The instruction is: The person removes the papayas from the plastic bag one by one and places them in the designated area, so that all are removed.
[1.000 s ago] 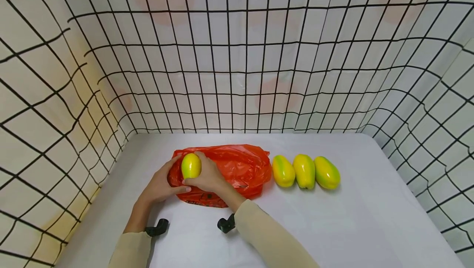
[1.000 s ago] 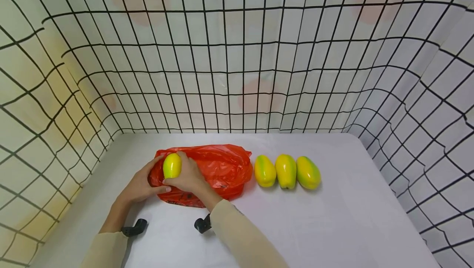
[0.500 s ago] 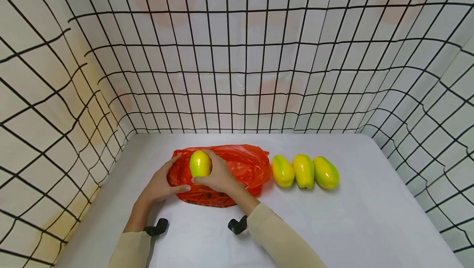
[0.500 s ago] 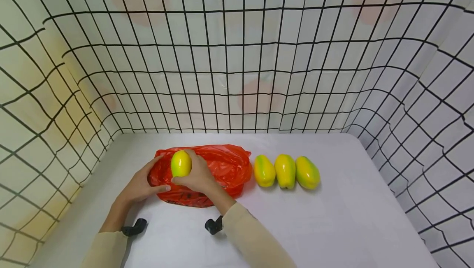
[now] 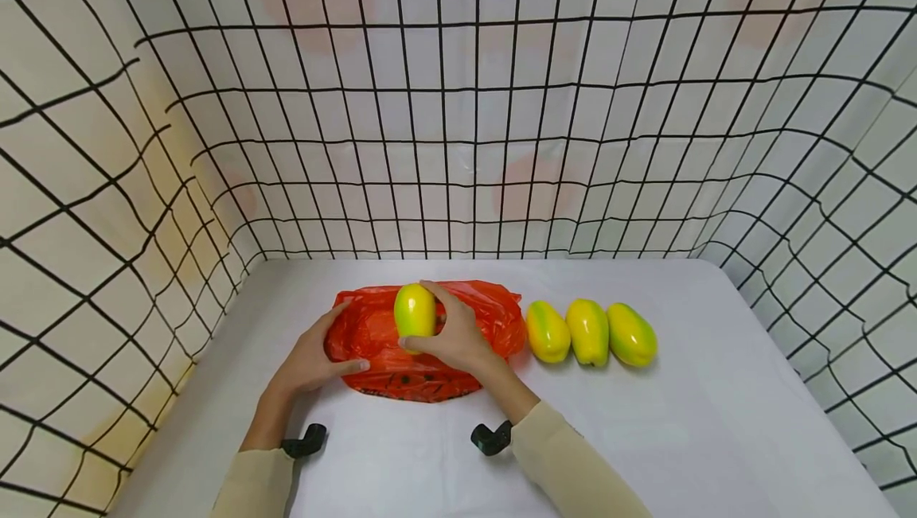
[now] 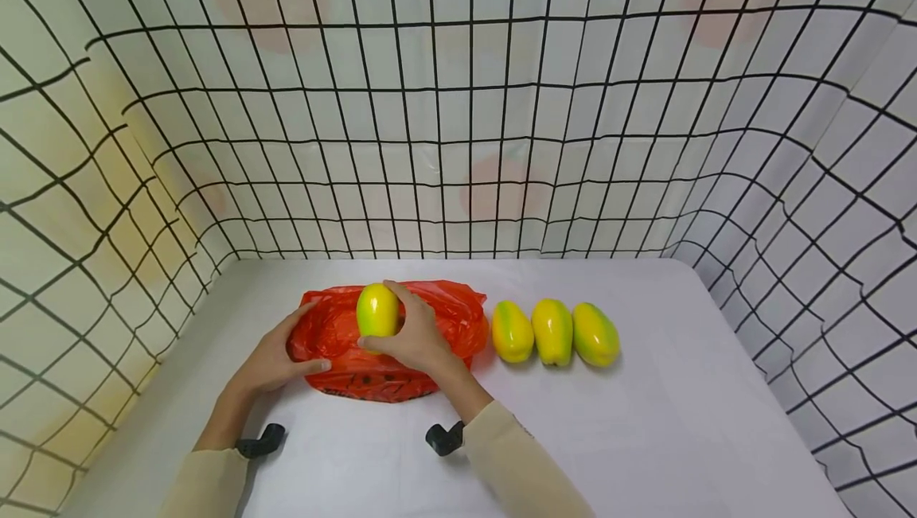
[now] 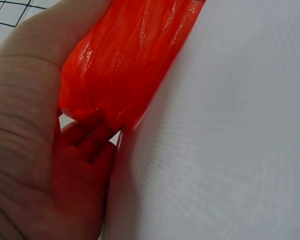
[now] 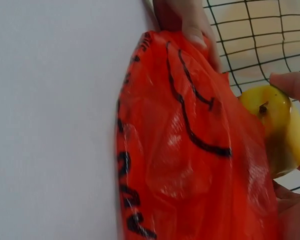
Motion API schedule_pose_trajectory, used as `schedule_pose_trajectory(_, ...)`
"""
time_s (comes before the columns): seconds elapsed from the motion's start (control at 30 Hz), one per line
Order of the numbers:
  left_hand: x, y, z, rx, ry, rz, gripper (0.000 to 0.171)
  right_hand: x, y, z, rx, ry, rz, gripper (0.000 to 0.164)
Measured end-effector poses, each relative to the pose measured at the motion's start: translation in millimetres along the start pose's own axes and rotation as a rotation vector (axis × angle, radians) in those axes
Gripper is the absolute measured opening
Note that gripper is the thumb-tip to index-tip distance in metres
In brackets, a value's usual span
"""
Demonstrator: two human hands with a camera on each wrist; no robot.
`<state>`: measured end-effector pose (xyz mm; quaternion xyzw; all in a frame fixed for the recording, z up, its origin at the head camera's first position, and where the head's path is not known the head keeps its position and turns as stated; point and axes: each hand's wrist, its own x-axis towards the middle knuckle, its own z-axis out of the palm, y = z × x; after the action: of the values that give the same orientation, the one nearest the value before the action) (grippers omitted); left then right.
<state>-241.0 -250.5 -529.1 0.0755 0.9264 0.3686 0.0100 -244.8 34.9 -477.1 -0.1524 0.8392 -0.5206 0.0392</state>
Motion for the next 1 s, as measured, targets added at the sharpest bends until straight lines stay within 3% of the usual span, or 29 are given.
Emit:
schedule_pose_trajectory(0.63,-0.2,-1.1,-1.2,-0.007,-0.007,0.015,0.120,-27.6,4.4,-54.4,0.010,0.123,0.072,0.089)
schedule_pose_trajectory(1.0,-0.2,-2.3,-0.2,-0.007,-0.004,0.028,0.120,-39.2,5.6,-83.3,-0.043,0.126,0.088,0.091)
